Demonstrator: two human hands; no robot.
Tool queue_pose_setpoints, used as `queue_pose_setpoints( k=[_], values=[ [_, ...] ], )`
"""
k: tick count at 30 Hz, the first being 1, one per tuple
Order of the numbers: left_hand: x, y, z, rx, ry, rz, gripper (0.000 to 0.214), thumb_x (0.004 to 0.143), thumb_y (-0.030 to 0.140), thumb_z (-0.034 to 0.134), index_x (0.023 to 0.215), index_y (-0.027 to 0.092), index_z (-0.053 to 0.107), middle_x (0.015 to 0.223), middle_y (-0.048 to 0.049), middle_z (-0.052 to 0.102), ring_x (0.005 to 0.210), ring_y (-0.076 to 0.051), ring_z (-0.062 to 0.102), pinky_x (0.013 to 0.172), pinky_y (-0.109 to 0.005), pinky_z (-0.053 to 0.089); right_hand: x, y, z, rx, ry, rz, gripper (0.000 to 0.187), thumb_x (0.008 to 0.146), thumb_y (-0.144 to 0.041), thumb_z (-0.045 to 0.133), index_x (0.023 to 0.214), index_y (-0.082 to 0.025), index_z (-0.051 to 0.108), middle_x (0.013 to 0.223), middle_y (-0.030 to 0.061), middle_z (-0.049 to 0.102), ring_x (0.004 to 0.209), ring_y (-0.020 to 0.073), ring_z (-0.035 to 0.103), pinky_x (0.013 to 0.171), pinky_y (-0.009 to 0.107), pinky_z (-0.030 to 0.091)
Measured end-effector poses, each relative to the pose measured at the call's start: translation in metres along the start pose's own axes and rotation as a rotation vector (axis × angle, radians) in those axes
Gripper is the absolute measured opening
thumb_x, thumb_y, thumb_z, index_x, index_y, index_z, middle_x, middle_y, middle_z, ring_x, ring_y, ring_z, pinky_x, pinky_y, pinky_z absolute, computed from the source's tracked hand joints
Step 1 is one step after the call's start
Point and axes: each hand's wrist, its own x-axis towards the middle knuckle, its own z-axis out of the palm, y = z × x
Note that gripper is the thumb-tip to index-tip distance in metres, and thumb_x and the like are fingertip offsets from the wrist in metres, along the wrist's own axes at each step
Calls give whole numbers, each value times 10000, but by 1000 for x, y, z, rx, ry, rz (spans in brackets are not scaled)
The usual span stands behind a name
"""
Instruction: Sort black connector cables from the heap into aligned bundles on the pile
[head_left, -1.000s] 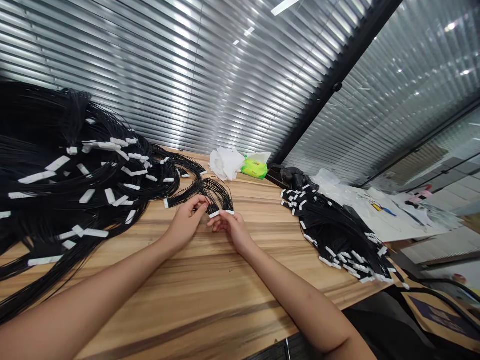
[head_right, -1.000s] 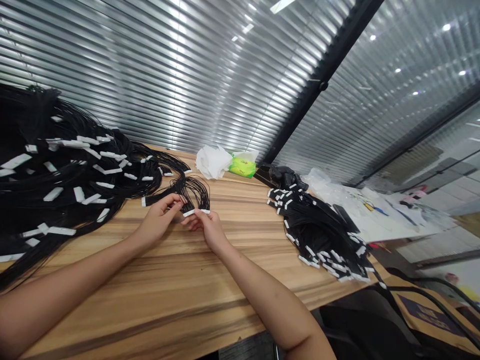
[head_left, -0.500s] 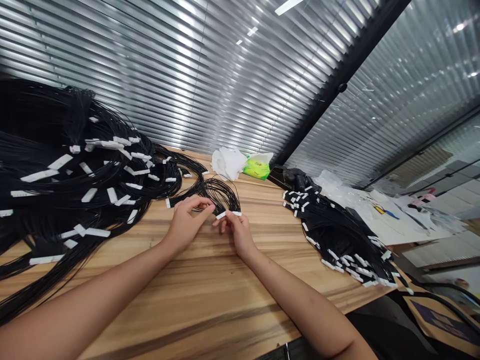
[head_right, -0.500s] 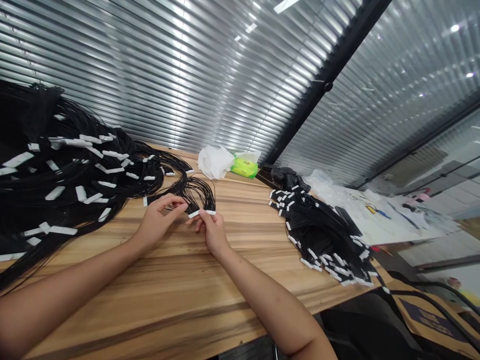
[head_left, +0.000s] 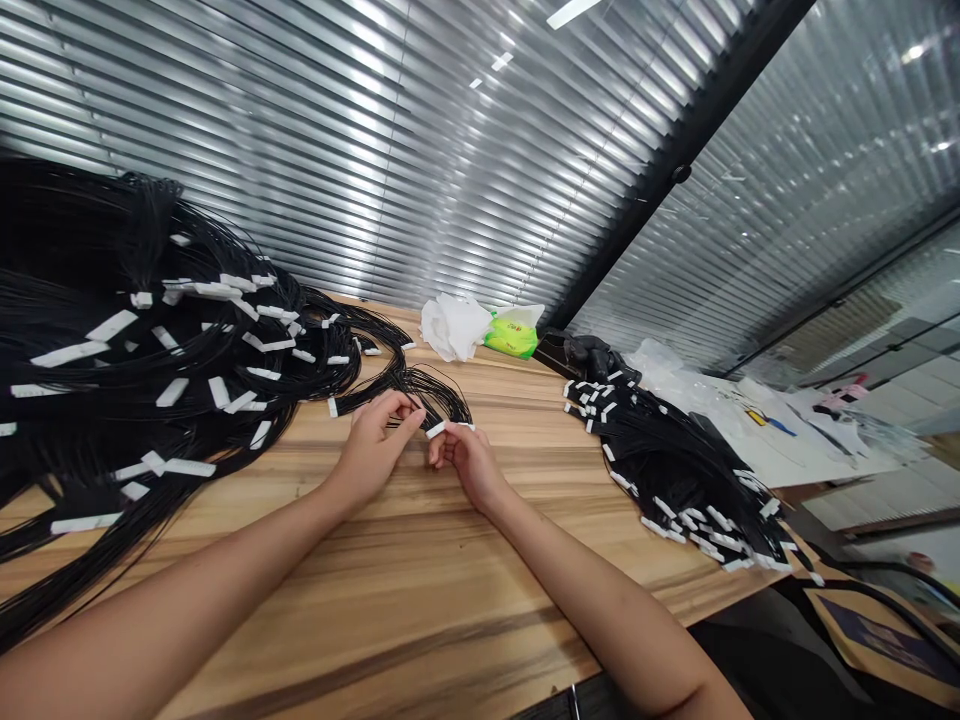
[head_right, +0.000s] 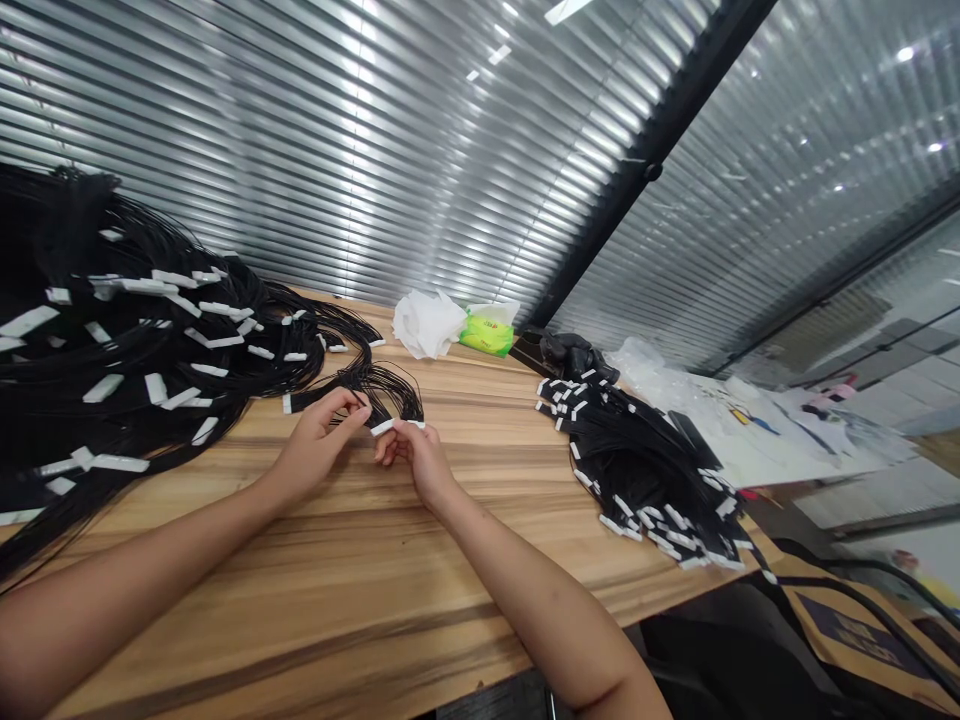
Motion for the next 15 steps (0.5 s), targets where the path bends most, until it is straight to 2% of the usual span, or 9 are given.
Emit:
queue_pose_setpoints(
  k=[3,6,9,11,12,13,15],
  values=[
    [-2,-1,2,129,51,-79,256,866,456,488,791,215,530,831,-19,619,852,-207,570,939,-402,381,0,-1,2,-40,-37,16,340,807,-402,540,590,-159,635,539,31,622,506,129,527,535,259,397],
    [-5,-6,6,291,212,-121,310,785,486,611,920,224,515,995,-50,622,1024,-263,555,1057,-496,274,-1,-2,5,-100,-12,12,329,791,-395,544,583,-161,642,556,40,646,498,131,517,536,268,396],
    [-5,-10,10,278,353,-80,660,689,470,715,1200,189,406,1318,-147,469,1294,-303,385,1092,-480,268,-3,-2,8,-142,77,-35,333,788,-366,535,539,-166,631,538,41,647,490,123,479,541,263,385],
    [-5,-10,10,225,430,-65,840,636,456,761,1290,167,320,1413,-178,357,1358,-298,301,1102,-453,269,-4,-2,8,-146,139,-83,341,792,-365,529,533,-170,632,541,44,655,484,119,450,535,261,372],
    [-4,-9,9,184,462,-74,830,627,448,768,1278,171,335,1386,-166,384,1330,-287,342,1086,-437,295,-4,-3,7,-138,169,-106,347,796,-373,524,538,-171,635,555,48,665,479,119,437,528,262,365],
    [-4,-8,8,129,479,-98,732,638,445,761,1215,183,395,1292,-133,469,1244,-267,434,1038,-413,350,-4,-3,6,-126,200,-127,353,799,-384,521,544,-172,640,574,52,677,473,117,422,520,263,357],
    [-3,-5,5,-13,410,-177,392,714,467,692,940,196,519,925,-35,590,920,-201,578,848,-338,449,-4,-4,5,-99,259,-163,368,806,-407,517,549,-175,642,606,56,692,465,116,403,512,267,347]
  ],
)
